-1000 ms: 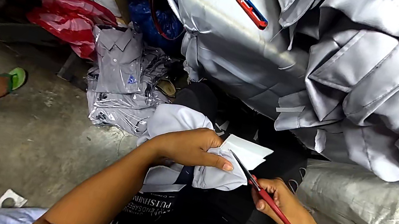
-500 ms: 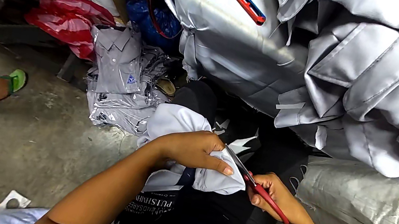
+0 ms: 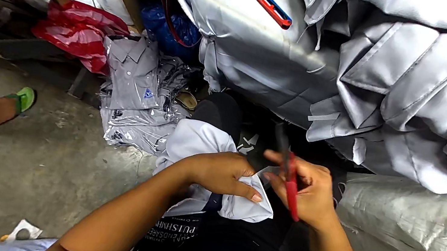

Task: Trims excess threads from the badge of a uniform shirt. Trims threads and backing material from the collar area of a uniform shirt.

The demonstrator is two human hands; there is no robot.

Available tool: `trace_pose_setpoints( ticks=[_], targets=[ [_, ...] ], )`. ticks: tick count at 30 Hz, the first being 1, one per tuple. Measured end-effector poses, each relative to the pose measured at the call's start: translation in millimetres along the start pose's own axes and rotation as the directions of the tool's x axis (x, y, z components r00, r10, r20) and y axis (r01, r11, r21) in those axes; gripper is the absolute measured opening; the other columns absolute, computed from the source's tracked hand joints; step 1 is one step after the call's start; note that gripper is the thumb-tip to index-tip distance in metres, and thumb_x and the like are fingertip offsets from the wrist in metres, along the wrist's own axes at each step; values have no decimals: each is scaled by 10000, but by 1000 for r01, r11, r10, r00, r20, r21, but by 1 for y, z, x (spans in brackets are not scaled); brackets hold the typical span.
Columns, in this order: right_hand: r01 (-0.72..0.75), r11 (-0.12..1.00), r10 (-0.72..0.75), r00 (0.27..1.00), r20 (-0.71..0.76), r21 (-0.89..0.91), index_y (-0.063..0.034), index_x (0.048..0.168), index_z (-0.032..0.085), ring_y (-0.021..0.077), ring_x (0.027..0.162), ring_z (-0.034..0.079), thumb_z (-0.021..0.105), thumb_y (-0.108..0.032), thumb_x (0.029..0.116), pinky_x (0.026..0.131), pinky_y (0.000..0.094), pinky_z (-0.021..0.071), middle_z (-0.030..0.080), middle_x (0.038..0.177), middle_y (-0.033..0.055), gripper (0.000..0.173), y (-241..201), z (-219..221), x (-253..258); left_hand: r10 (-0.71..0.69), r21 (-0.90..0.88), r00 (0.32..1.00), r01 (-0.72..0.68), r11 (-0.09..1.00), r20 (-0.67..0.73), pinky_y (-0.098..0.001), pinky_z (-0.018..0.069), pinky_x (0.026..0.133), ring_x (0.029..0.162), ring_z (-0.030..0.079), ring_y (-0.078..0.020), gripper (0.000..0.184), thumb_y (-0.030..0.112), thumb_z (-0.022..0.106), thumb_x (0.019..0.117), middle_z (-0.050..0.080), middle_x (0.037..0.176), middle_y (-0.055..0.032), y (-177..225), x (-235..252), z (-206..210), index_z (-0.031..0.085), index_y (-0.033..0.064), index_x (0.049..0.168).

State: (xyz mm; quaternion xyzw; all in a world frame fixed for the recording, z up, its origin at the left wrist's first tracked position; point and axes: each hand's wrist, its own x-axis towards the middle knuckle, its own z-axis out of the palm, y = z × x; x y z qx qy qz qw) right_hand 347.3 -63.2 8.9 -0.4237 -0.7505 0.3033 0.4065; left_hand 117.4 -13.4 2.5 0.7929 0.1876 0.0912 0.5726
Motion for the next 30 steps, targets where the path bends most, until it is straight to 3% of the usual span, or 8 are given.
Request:
trace_pose_setpoints(
  ticks=[3,7,10,15,19,25,28,30],
  targets=[
    [-2,995,3,1000,14,-99,-25,742,627,-17,597,545,699,-150,837,547,146,432,608,646,16,173,9,7,10,-98,2,994,98,995,-44,-190,438,594,621,521,35,325,344,628,1005,573,670,73,5,-4,-2,660,68,835],
    [-53,925,6,992,-126,-376,-17,722,608,155,512,545,701,-138,744,466,343,421,563,590,61,154,29,10,23,-151,66,988,154,986,-40,-277,403,551,563,485,-37,357,345,622,998,507,601,53,7,-4,-4,632,83,755],
    [-217,881,176,975,-136,-420,7,834,660,230,554,586,730,-161,826,514,451,465,601,640,95,182,35,-10,29,-165,97,986,162,982,20,-350,368,548,559,445,-106,411,375,610,997,445,586,27,5,-6,0,574,79,714],
    [-360,933,356,926,127,12,-35,990,734,-37,562,556,744,-264,915,531,154,492,656,702,-51,241,10,-14,14,-184,159,982,187,970,-34,-363,373,550,563,460,-121,453,445,633,972,455,586,18,6,-2,3,573,76,718],
    [-387,907,340,905,254,165,-44,865,695,-93,588,504,711,-165,895,553,96,412,601,668,-88,125,0,8,9,-189,271,976,212,939,-109,-418,389,576,594,506,-185,490,500,621,968,505,612,-30,11,2,7,630,45,787],
    [-316,926,366,889,-277,209,-60,879,677,-41,520,557,696,-99,865,496,145,487,611,624,-77,46,-1,32,11,43,466,747,368,804,-664,-454,530,656,737,654,-198,364,456,690,919,671,835,-35,19,-36,12,699,94,956],
    [-185,942,301,834,-462,281,-53,920,683,-7,538,607,682,-50,884,502,172,535,660,668,-69,37,-3,48,11,119,443,575,466,765,-810,-407,460,588,658,598,-182,347,419,627,973,620,744,-29,20,-59,31,685,97,859],
    [-100,947,251,825,-507,306,-59,911,685,-6,560,623,674,-36,888,517,179,550,679,697,-71,35,-6,58,11,3,331,589,450,829,-808,-410,476,542,611,611,-163,445,468,521,1028,630,696,-16,18,-70,53,690,108,829]
  ],
)
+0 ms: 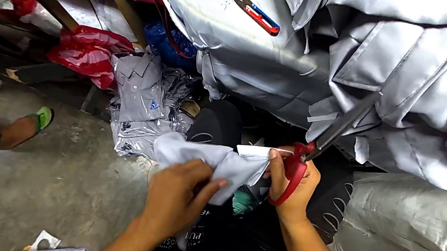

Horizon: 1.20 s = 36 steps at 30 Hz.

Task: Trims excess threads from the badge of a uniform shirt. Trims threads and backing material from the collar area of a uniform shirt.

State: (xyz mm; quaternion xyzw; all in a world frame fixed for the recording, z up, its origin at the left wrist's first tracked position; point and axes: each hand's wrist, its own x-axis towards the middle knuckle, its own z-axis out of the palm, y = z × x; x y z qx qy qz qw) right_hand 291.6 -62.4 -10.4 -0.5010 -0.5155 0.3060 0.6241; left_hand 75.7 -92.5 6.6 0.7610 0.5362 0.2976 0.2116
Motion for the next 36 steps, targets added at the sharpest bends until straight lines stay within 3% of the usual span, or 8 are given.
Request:
trace_pose_setpoints(
  ticks=[5,8,11,14,17,22,28,36],
  targets=[
    [116,991,-116,993,-5,70,-90,872,685,-38,628,626,679,-87,900,592,158,553,688,739,-100,29,-4,6,-8,-88,-323,900,242,915,427,-290,585,585,591,657,-27,605,505,286,1096,680,678,80,8,-20,-7,709,128,884],
    [126,975,-128,992,3,186,-127,892,709,-18,671,665,701,-114,921,634,175,580,716,776,-99,33,-10,2,-9,-13,-295,993,47,954,115,-244,446,514,539,509,-6,506,503,400,1078,530,610,85,21,-3,-31,626,161,782],
    [180,949,-180,983,-21,258,-148,898,702,0,637,666,693,-139,950,597,178,586,714,768,-94,53,-24,0,-3,77,-332,982,-132,934,-173,-199,489,670,753,555,8,425,532,440,1060,576,839,77,42,41,-50,608,145,1010],
    [274,919,-254,961,-107,283,-168,910,702,5,622,669,673,-110,942,585,180,587,714,764,-100,73,-43,-5,9,133,-460,986,-70,885,105,-346,569,869,990,673,-70,461,463,571,993,718,1086,-6,52,75,-26,646,77,1234],
    [345,903,-315,937,-153,254,-193,963,726,-7,672,678,678,-121,951,630,169,582,734,812,-112,87,-53,-21,22,238,-650,913,39,759,331,-218,511,701,742,599,25,259,327,645,994,650,794,67,53,85,6,702,81,934],
    [22,1000,-24,980,198,13,-179,937,684,-40,556,575,657,-241,982,531,165,523,635,691,-160,81,-32,-75,16,122,-519,932,79,851,341,-212,517,730,765,605,45,246,328,591,1023,672,834,82,39,77,3,710,112,1018],
    [-176,915,359,767,532,-362,-159,914,650,-97,610,502,553,-766,884,537,115,432,568,723,-151,615,-19,-141,-10,-57,-320,965,141,937,257,-317,473,608,643,570,-18,213,344,610,941,595,680,94,21,76,1,695,179,835],
    [-201,870,455,677,579,-450,-139,868,628,-67,562,460,577,-785,858,510,137,385,513,659,-123,648,-15,-142,-20,38,-126,962,-4,992,269,-392,406,524,577,552,-123,271,372,552,930,517,595,45,28,83,16,622,171,762]
  ],
)
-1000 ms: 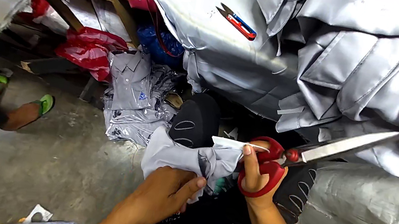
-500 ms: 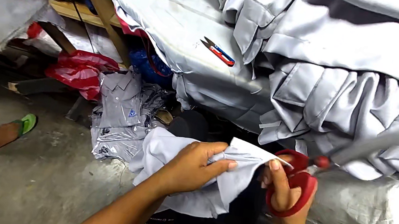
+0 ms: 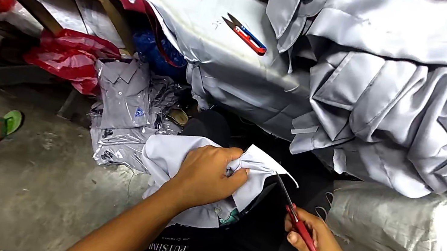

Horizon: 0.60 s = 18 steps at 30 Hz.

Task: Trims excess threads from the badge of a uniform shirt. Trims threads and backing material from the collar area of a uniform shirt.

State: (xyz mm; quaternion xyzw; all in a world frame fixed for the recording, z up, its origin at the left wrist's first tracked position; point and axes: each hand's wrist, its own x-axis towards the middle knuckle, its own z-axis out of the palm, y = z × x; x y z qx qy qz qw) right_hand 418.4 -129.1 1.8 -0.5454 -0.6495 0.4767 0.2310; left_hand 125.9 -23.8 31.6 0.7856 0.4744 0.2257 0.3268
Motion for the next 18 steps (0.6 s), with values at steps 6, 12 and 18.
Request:
trace_pose_setpoints(
  ticks=[6,12,18],
  targets=[
    [65,998,-66,997,38,18,-141,854,631,-81,549,437,577,-775,869,498,124,358,500,642,-130,637,-8,-3,14,20,-106,998,-27,994,-64,-336,384,530,547,492,-79,500,541,471,1020,459,572,69,-2,-6,-2,584,172,703],
    [88,996,-88,993,73,11,-133,843,623,-76,548,440,564,-779,873,494,124,359,497,642,-123,649,-8,-9,15,-15,-147,1000,11,989,-22,-322,374,533,540,484,-56,402,476,593,984,476,573,87,-3,-5,1,598,189,702],
    [76,997,-77,993,90,20,-134,851,628,-83,553,432,562,-790,864,497,117,350,493,647,-127,660,-7,-7,14,23,-184,1000,-24,983,-8,-299,376,518,530,477,-35,382,444,600,984,479,572,99,-5,-5,0,593,196,694]
  ],
)
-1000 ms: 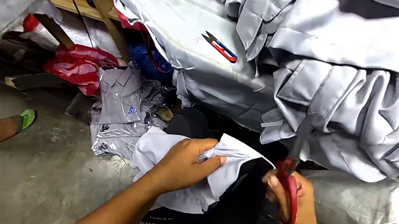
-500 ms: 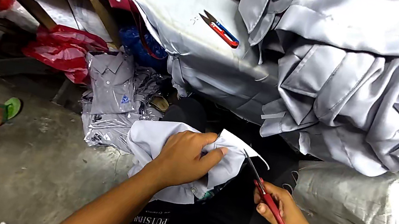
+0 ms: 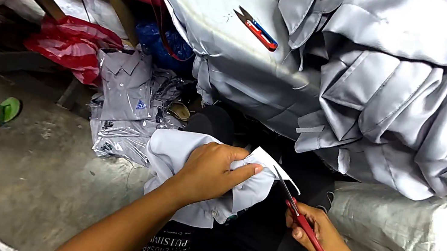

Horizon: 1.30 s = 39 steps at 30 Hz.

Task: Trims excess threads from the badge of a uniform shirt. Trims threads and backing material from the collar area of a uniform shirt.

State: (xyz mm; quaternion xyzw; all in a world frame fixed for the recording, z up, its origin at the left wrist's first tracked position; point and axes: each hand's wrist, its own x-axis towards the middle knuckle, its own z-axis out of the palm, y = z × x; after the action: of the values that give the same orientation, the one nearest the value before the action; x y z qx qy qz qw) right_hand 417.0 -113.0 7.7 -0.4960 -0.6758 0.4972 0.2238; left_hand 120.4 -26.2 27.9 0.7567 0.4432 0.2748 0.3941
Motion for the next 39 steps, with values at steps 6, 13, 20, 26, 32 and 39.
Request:
trace_pose_setpoints(
  ticks=[6,13,20,26,32,39],
  targets=[
    [13,1000,-13,1000,14,-2,-140,824,622,-81,543,429,571,-784,865,493,121,346,486,629,-129,647,1,-2,2,25,-21,997,-24,1000,69,-291,390,529,550,493,-28,366,442,597,994,499,589,99,-1,0,-6,619,187,732],
    [10,998,-12,999,40,57,-157,758,607,-91,504,416,612,-730,882,464,110,327,481,588,-143,586,6,-2,-3,106,-90,973,-89,992,205,-247,396,533,561,500,5,345,398,590,1010,529,604,104,-8,6,-12,647,172,757],
    [38,998,-42,994,102,42,-130,772,616,-84,511,423,564,-756,892,465,119,332,488,589,-118,640,6,-5,-9,180,-238,928,-104,966,327,-167,433,563,611,536,54,303,328,596,1022,591,658,101,-15,12,-12,693,130,814],
    [46,999,-49,993,105,25,-108,810,632,-66,522,439,541,-753,908,480,133,354,501,603,-100,659,6,0,-6,204,-269,907,-106,957,369,-165,441,578,625,542,58,305,324,594,1023,603,671,99,-17,14,-10,705,116,829],
    [49,998,-52,995,89,34,-130,730,597,-76,494,422,582,-722,908,455,127,333,472,562,-112,618,8,0,-8,222,-268,887,-118,956,405,-161,426,562,614,532,58,302,311,598,1019,591,657,102,-17,15,-12,698,119,809],
    [54,998,-58,989,136,33,-126,746,590,-75,507,402,554,-734,916,468,130,311,459,577,-109,633,8,2,-5,267,-240,858,-175,955,439,-176,412,549,602,519,56,323,344,587,1020,583,647,112,-18,17,-9,712,124,818]
  ],
)
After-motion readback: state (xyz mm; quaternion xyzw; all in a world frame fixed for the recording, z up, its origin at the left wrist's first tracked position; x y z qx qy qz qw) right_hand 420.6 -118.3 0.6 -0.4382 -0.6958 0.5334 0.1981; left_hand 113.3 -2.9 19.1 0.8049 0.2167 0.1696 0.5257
